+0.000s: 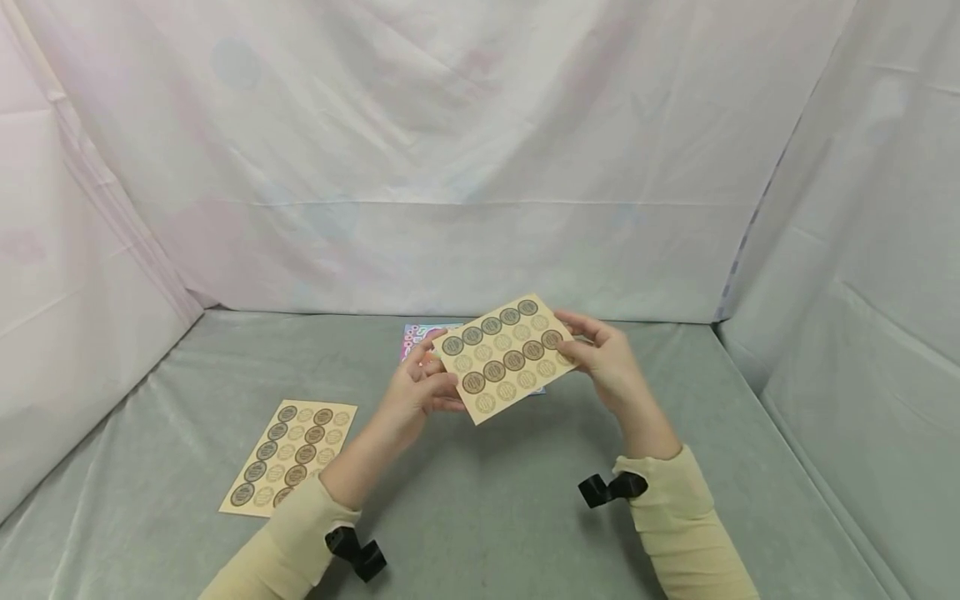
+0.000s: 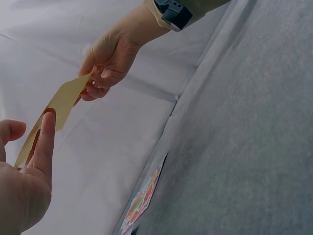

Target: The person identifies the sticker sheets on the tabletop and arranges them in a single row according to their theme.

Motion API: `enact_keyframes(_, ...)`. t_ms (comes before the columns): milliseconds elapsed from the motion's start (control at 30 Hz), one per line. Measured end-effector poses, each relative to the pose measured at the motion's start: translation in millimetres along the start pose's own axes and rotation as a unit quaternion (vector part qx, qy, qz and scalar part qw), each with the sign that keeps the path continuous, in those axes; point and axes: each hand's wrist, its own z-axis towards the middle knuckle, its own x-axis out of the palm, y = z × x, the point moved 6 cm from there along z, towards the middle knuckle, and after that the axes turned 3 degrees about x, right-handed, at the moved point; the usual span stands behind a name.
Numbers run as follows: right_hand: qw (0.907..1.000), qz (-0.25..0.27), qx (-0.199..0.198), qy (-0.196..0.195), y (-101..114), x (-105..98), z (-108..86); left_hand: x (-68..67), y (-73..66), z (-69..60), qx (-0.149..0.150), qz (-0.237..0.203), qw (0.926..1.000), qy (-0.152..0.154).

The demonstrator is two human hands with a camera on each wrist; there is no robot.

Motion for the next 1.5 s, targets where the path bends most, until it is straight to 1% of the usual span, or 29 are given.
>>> enact_keyframes(200, 0.9999, -0.007, -0.003, 0.011, 0.9, 0.5, -0.1, -4.1, -6.0, 1.2, 0.005, -0.004, 0.9999, 0.012)
enact_keyframes(400, 0.9994, -0.006, -0.007, 0.032, 2.2, 3.8, 0.0, -6.2, -11.8, 2.2, 0.007, 0.008, 0.9996, 0.028)
enact_keyframes(533, 0.999, -0.013, -0.009, 0.042, 2.2, 7.7, -0.7, -6.3, -13.4, 2.4, 0.005, 0.028, 0.9988, 0.039)
enact_keyframes(633, 0.9986, -0.013, -0.014, 0.05, 2.1, 11.6, -1.4, -6.6, -12.3, 2.1, -0.007, 0.047, 0.9979, 0.045)
enact_keyframes(767, 0.9975, -0.031, -0.016, 0.061, 1.2, 17.9, -1.1, -6.6, -10.2, 1.5, -0.021, 0.061, 0.9964, 0.056)
enact_keyframes(867, 0.9963, -0.054, -0.01, 0.066, -1.1, 21.5, -0.4, -6.2, -7.7, 0.5, -0.028, 0.074, 0.9942, 0.073)
enact_keyframes(967, 0.9955, -0.062, -0.003, 0.071, -3.8, 25.0, 0.5, -5.9, -3.6, -0.2, -0.037, 0.093, 0.9911, 0.088)
enact_keyframes(1033, 0.9952, -0.063, 0.001, 0.074, -5.5, 26.9, 0.8, -5.3, -1.4, -0.9, -0.042, 0.1, 0.9898, 0.092)
enact_keyframes(1300, 0.995, -0.07, 0.009, 0.07, -7.2, 29.6, 0.7, -4.8, 0.4, -1.5, -0.039, 0.107, 0.9897, 0.087)
enact_keyframes(1433, 0.9961, -0.057, 0.01, 0.067, -5.4, 30.6, -0.2, -5.4, -3.2, -1.3, -0.023, 0.105, 0.9915, 0.073)
enact_keyframes(1500, 0.9965, -0.053, 0.012, 0.064, -4.7, 31.0, -0.7, -6.8, -6.8, -0.7, -0.01, 0.101, 0.9931, 0.06)
